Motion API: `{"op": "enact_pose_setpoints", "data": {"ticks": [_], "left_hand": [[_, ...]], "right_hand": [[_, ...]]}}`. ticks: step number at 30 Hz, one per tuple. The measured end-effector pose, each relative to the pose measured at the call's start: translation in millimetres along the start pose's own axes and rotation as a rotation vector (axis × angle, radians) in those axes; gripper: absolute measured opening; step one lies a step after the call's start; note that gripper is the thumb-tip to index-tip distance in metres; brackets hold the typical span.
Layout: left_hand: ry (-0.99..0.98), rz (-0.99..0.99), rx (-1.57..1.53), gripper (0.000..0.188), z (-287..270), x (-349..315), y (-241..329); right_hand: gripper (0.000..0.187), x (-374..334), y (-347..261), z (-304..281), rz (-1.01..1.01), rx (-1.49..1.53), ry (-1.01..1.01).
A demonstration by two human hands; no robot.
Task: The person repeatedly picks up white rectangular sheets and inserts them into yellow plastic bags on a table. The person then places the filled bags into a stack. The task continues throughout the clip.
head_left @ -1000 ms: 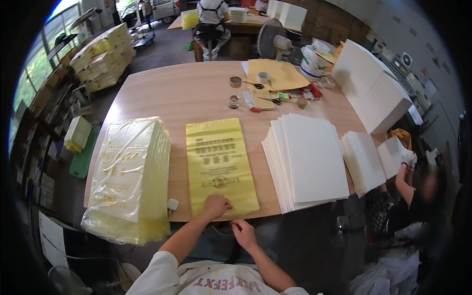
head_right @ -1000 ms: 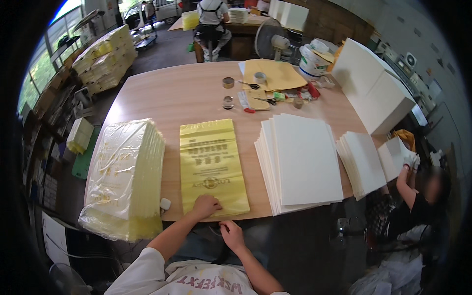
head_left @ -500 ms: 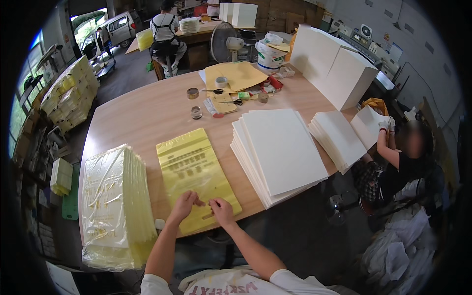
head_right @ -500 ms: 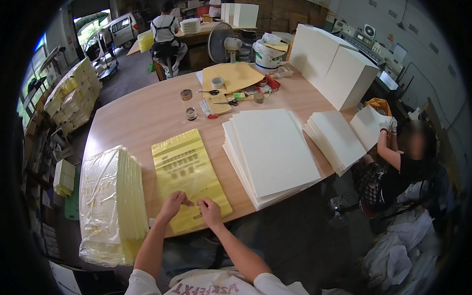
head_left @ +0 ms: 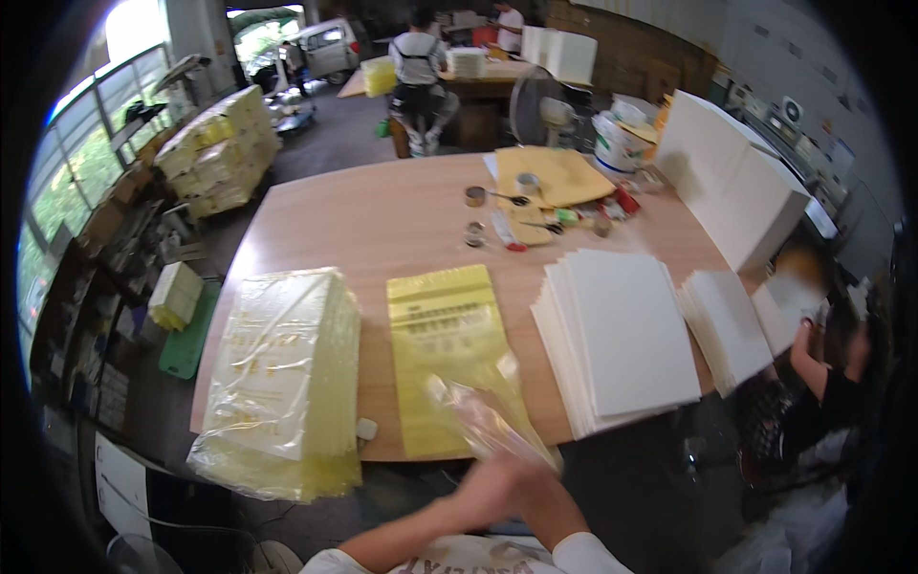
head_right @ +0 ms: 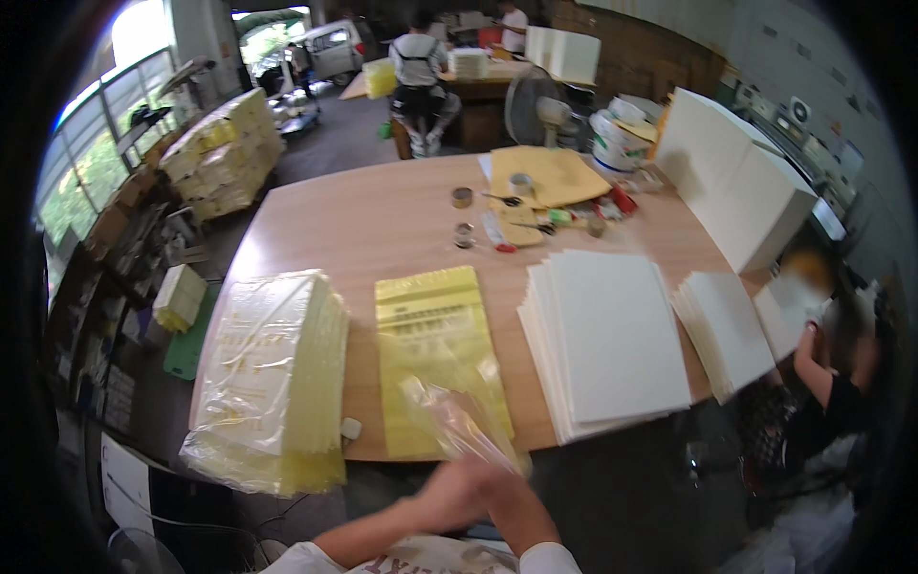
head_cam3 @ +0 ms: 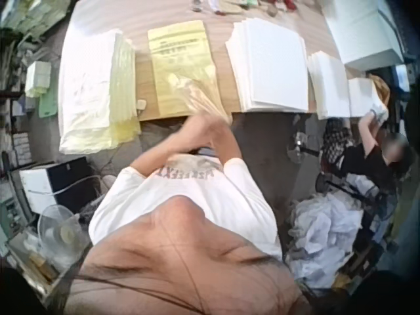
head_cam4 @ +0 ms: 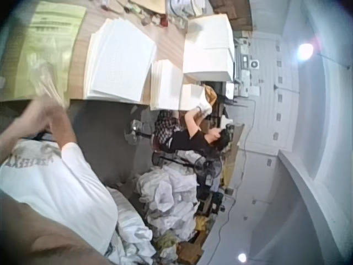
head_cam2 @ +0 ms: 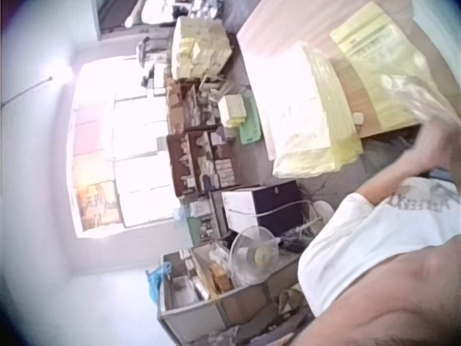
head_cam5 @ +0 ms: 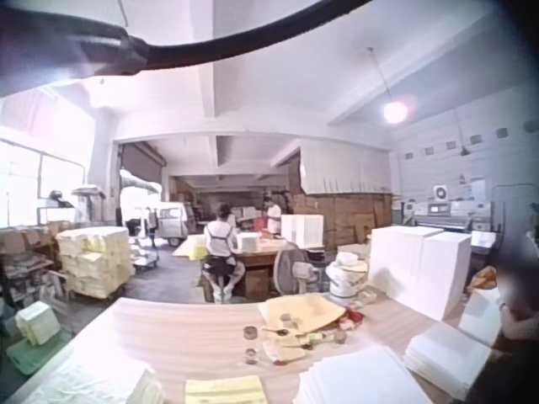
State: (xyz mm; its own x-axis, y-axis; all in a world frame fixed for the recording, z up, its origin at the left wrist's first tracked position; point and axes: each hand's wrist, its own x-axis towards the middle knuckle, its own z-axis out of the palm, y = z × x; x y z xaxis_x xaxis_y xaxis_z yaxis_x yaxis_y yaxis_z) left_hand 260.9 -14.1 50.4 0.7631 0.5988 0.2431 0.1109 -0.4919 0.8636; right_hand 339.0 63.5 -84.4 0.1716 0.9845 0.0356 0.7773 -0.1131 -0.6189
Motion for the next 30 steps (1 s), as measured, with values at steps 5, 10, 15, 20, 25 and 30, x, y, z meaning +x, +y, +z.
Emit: {"op": "enact_pose_setpoints", "data": {"ticks": [5,10,15,20,25,30], "left_hand": [[-0.111,0.108,-0.175,0.033,9,-18,86],[-0.312,-0.179,-0.516,0.02,8,-14,59],[0.306,-0.325,0.001,0.021,13,-2,-113],[0.304,-0.44,-0.099,0.023,-30,17,-126],[0.072,-0.408,-0.051,0.023,0,41,-111],[-0.002,-0.361,-0.02,0.023,10,39,-104]], "right_hand": [[0.023,25,9,24,-0.057,-0.093,-0.058],[0.025,29,36,29,-0.079,-0.108,-0.125],[0.027,-38,118,39,-0.814,-0.155,0.153],[0.017,-132,84,-112,0.171,0.546,-0.155],[0.019,-101,79,-215,-0.077,-0.102,0.536],[0.03,-59,93,-219,-0.286,-0.332,0.423]]}}
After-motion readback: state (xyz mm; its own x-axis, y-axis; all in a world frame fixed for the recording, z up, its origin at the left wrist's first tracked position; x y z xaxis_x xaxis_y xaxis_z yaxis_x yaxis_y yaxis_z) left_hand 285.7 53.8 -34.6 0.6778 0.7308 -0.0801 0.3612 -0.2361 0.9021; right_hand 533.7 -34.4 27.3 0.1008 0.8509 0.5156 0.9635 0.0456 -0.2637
